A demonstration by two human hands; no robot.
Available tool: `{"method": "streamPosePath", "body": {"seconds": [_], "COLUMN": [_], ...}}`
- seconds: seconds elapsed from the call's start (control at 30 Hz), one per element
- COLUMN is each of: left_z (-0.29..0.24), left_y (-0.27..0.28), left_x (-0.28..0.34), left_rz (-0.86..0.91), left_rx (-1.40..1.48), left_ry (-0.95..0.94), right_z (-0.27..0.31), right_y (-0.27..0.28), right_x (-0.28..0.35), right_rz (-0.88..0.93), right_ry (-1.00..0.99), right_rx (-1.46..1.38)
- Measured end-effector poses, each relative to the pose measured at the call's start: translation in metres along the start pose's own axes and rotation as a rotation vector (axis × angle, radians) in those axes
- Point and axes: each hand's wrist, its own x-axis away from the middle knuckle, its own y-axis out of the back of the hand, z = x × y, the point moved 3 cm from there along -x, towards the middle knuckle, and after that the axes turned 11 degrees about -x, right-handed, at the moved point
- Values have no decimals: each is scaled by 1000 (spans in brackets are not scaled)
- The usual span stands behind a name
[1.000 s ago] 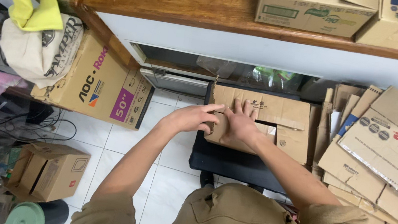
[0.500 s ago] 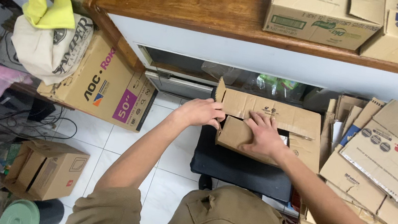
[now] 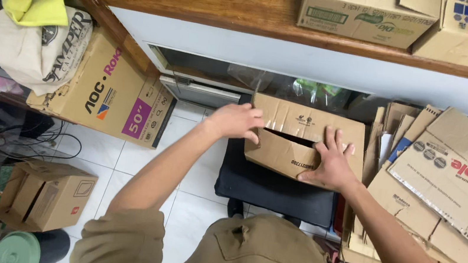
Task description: The person picks up flat cardboard boxes and folds them into three-dimensional shapes, then places the folded boxes into a larger container or onto a stack.
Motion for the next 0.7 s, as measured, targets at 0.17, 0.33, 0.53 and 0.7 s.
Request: {"method": "streamPosePath", "body": {"seconds": [0.17,0.33,0.53,0.7], "left_z": [20,19,-2,-73], "left_y": [6,-46,20,16], "left_x": [-4,-35,1,19], "left_rz": [172,273,489,496], "left_rx": [-61,-188,139,-117], "left_ry": [-58,-112,4,79], "right_z": [-24,-21,-21,-33], "right_y": [-22,-30,-41,-74], "right_x": [-7,-7,-3,-7], "right_rz": [-10,-55,-30,-114], "right_ry": [88,123,39,27], "right_rx": [38,97,99,209]}}
